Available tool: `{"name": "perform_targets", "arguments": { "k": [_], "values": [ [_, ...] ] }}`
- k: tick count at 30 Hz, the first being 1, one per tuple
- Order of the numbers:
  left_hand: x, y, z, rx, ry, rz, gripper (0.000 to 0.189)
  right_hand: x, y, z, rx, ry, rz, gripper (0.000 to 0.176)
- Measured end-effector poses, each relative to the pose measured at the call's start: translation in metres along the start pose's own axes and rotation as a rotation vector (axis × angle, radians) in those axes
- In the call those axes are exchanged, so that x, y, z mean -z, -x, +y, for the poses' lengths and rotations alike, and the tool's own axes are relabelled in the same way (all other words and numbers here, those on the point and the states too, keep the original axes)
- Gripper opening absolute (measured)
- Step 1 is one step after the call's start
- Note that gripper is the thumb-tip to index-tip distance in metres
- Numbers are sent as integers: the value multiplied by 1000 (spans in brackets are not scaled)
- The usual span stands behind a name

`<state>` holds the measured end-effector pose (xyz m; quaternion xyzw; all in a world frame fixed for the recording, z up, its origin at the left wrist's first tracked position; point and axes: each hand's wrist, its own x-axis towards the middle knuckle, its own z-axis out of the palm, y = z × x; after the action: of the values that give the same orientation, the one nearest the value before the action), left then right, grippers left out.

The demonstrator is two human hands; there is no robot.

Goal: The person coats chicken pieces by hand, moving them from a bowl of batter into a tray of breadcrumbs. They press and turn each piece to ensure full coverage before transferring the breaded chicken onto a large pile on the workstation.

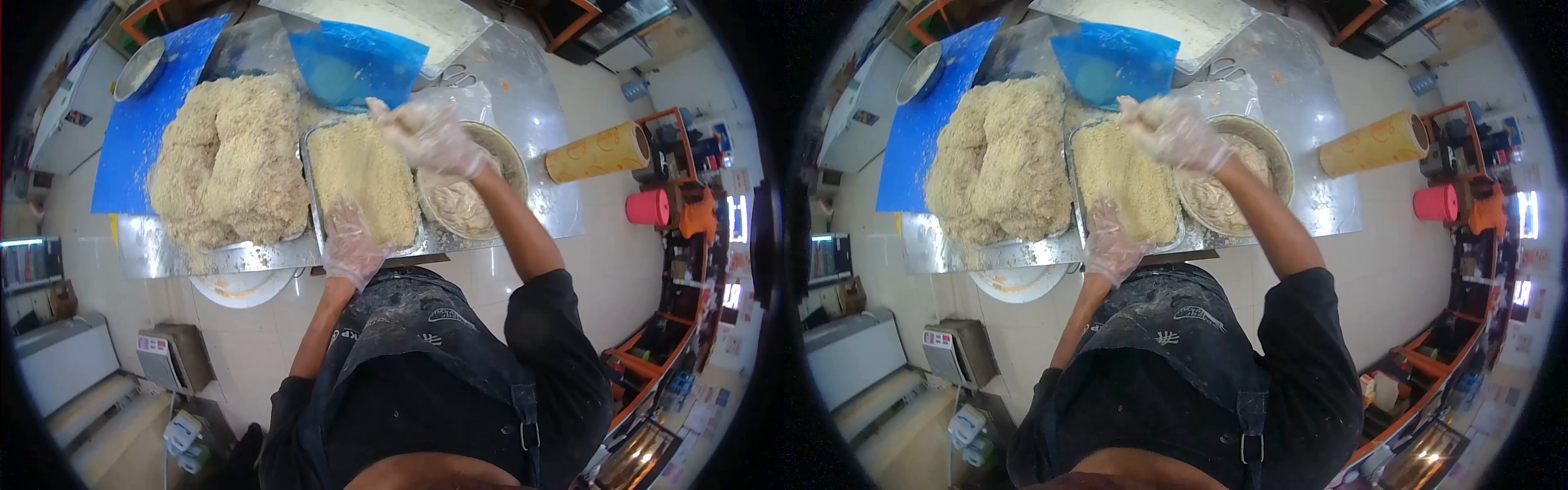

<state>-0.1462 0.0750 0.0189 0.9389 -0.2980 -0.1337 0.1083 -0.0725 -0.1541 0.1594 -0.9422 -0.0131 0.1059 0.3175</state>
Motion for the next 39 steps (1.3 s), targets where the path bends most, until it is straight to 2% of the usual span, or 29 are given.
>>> {"name": "perform_targets", "arguments": {
  "k": [1,2,7,8,10,11,13,14,17,20,22,24,26,29,32,35,38,39],
  "values": [
    [5,-3,3,35,-7,-20,110,-28,-5,1,125,68,-14,22],
    [8,-5,5,67,-16,-39,111,-56,-3,5,250,135,-24,20],
    [16,-14,-11,182,27,-90,107,-121,36,67,563,275,94,24],
    [21,-15,-12,198,11,-96,104,-122,45,76,516,339,168,21],
    [-10,-30,-26,237,52,-154,96,-118,62,89,417,468,329,20],
    [-19,-40,-32,254,70,-179,91,-101,76,76,346,203,411,18],
    [-13,-52,-41,273,223,-29,86,-66,103,61,146,1,542,15],
    [-10,-56,-43,283,301,39,84,-58,115,68,13,65,587,14],
    [35,-77,-31,187,369,228,88,-61,138,99,-109,-57,753,14],
    [57,-98,-26,202,223,219,95,-74,150,127,-240,-238,784,15],
    [53,-82,-14,223,72,-37,96,-80,153,134,-195,64,730,12],
    [38,-66,-3,239,-25,-168,95,-85,157,138,-85,397,683,11],
    [5,-55,-4,258,-64,-183,90,-94,164,139,91,753,625,12],
    [-9,-52,-16,255,181,-66,76,-105,169,144,19,621,652,16],
    [8,-59,-23,224,709,-59,54,-102,168,142,13,562,695,17],
    [32,-76,-24,301,1387,128,42,-98,167,140,-15,517,660,15],
    [71,-91,-14,218,1376,147,50,-96,167,139,53,585,667,10],
    [67,-96,-16,115,1372,188,53,-95,166,138,62,548,698,10]
  ]
}}
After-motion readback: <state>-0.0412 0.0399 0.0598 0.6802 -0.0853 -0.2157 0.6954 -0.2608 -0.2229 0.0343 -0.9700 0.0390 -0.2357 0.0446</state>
